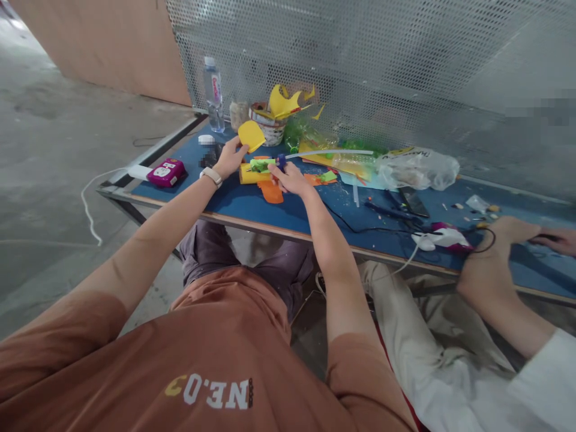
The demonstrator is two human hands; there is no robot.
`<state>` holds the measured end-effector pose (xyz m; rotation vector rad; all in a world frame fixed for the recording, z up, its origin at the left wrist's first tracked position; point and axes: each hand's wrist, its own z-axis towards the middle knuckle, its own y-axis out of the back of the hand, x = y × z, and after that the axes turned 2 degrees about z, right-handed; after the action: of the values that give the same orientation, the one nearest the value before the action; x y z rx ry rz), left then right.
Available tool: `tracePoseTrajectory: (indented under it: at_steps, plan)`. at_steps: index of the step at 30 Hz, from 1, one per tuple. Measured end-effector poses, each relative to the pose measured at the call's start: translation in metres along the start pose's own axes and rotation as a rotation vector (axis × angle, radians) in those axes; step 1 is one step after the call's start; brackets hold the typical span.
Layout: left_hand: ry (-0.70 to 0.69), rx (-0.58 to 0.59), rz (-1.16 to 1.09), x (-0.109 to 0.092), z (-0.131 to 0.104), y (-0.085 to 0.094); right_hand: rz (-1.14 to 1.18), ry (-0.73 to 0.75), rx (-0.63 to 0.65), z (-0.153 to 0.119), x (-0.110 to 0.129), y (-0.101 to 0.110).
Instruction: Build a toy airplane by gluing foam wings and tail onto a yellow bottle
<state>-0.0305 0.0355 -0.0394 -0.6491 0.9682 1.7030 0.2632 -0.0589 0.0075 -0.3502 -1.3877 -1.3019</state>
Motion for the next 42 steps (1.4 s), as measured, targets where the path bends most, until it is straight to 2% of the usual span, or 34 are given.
tracePoseTrajectory:
  at_steps: [11, 17, 21, 26, 36, 42]
  plan:
    - [-0.074, 0.02, -0.066, -0.008, -0.003, -0.004, -0.059, 0.012, -0.003, -0.002, -0.001, 0.002]
    - [-0.048, 0.059, -0.084, -0.013, -0.005, -0.002, -0.101, 0.044, -0.021, -0.004, 0.01, 0.0]
    - [-0.043, 0.07, -0.094, -0.017, -0.006, 0.0, -0.127, 0.0, -0.048, -0.006, 0.02, -0.002]
    - [-0.054, 0.073, -0.042, -0.017, -0.007, 0.0, -0.048, -0.05, -0.026, -0.009, 0.027, -0.003]
    - [-0.048, 0.06, -0.042, -0.022, -0.008, 0.0, -0.054, -0.009, 0.006, -0.01, 0.025, -0.001]
    - [-0.069, 0.07, -0.062, -0.026, -0.009, 0.0, -0.074, -0.015, -0.035, -0.006, 0.021, -0.002]
